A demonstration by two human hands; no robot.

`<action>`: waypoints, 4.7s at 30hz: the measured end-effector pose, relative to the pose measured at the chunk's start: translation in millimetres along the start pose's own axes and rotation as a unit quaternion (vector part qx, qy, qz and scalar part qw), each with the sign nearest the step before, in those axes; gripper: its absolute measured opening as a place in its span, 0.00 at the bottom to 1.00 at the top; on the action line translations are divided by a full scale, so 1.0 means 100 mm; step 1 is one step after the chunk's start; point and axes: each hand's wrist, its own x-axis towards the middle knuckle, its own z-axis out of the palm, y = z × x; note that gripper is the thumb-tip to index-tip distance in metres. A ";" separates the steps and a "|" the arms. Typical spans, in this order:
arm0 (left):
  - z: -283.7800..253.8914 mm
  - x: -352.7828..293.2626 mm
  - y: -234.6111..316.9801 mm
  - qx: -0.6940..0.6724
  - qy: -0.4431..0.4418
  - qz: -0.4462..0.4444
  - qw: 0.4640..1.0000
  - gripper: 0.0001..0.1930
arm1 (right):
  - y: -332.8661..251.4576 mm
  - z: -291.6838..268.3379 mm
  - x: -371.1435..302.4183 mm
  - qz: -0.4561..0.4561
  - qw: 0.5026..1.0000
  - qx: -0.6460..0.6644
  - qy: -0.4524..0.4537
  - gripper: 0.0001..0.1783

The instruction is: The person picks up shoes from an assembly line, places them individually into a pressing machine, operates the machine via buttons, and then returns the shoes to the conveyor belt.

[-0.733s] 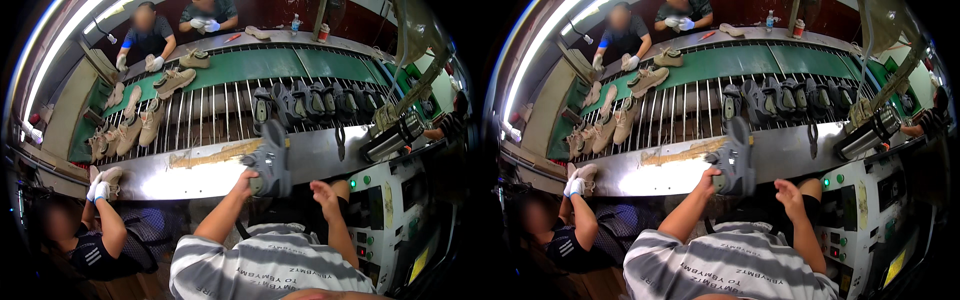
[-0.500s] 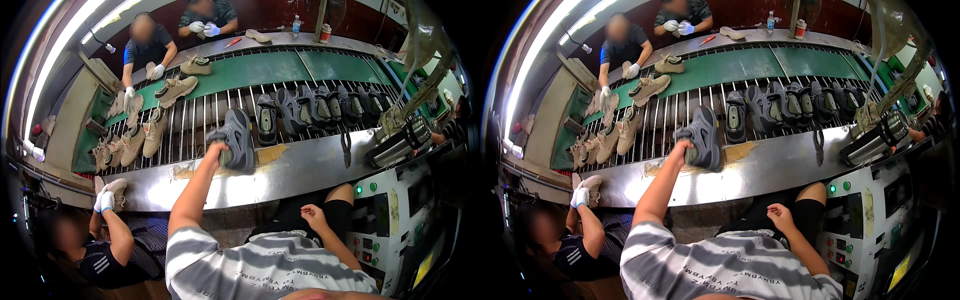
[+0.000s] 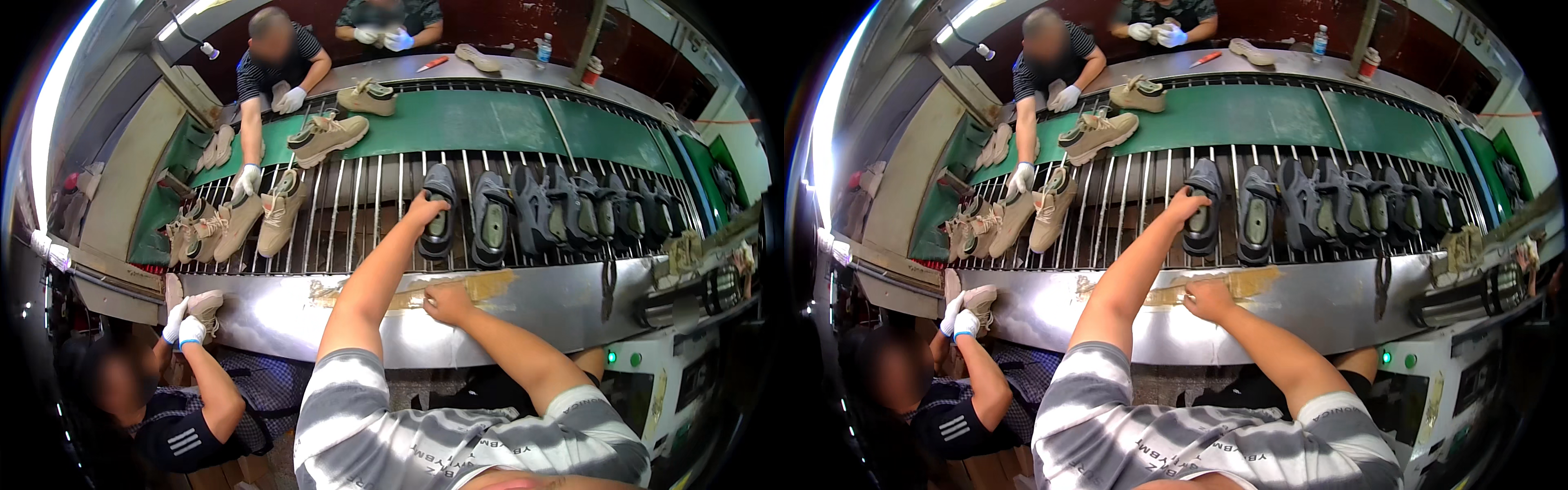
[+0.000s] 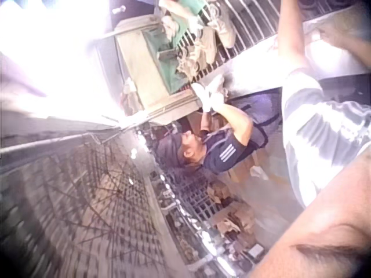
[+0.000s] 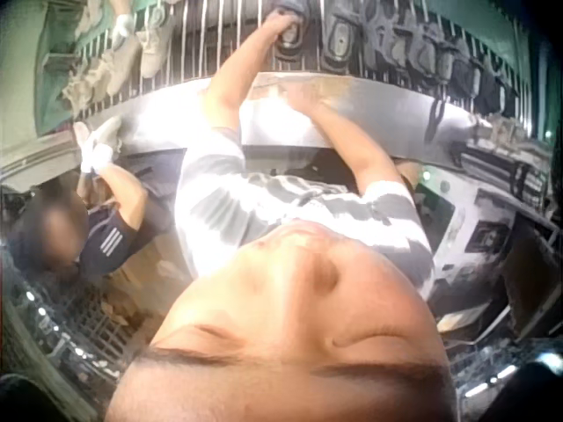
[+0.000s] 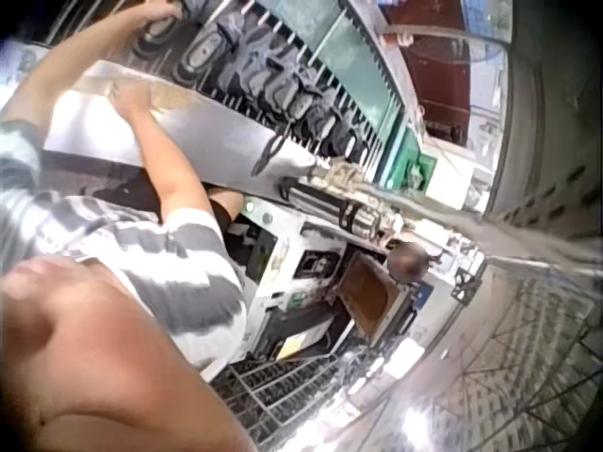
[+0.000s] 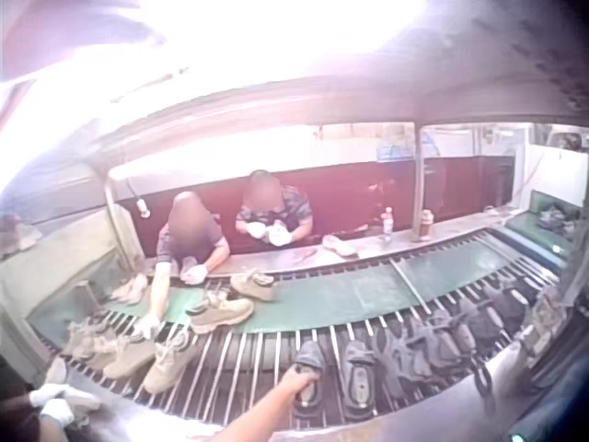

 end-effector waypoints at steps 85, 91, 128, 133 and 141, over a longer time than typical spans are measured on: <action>3.04 -2.64 -1.22 0.044 -0.117 0.210 0.970 0.06 | 1.53 -6.24 -6.69 0.683 0.409 -0.112 0.595 0.67; 3.06 -2.57 -1.37 0.134 -0.059 0.230 0.962 0.06 | 2.17 -6.01 -6.77 0.771 0.407 -0.085 0.482 0.69; 4.18 -3.34 -1.18 -0.064 -0.315 0.002 0.947 0.08 | -0.97 -5.25 -9.24 0.866 0.281 -0.101 0.402 0.60; 3.08 -3.23 -1.10 -0.125 -0.129 -0.036 0.983 0.07 | -0.93 -5.52 -9.16 0.855 0.325 -0.084 0.396 0.55; 2.65 -3.15 -1.27 -0.145 -0.086 -0.029 0.985 0.07 | -1.29 -4.44 -8.62 0.643 0.238 -0.381 0.620 0.51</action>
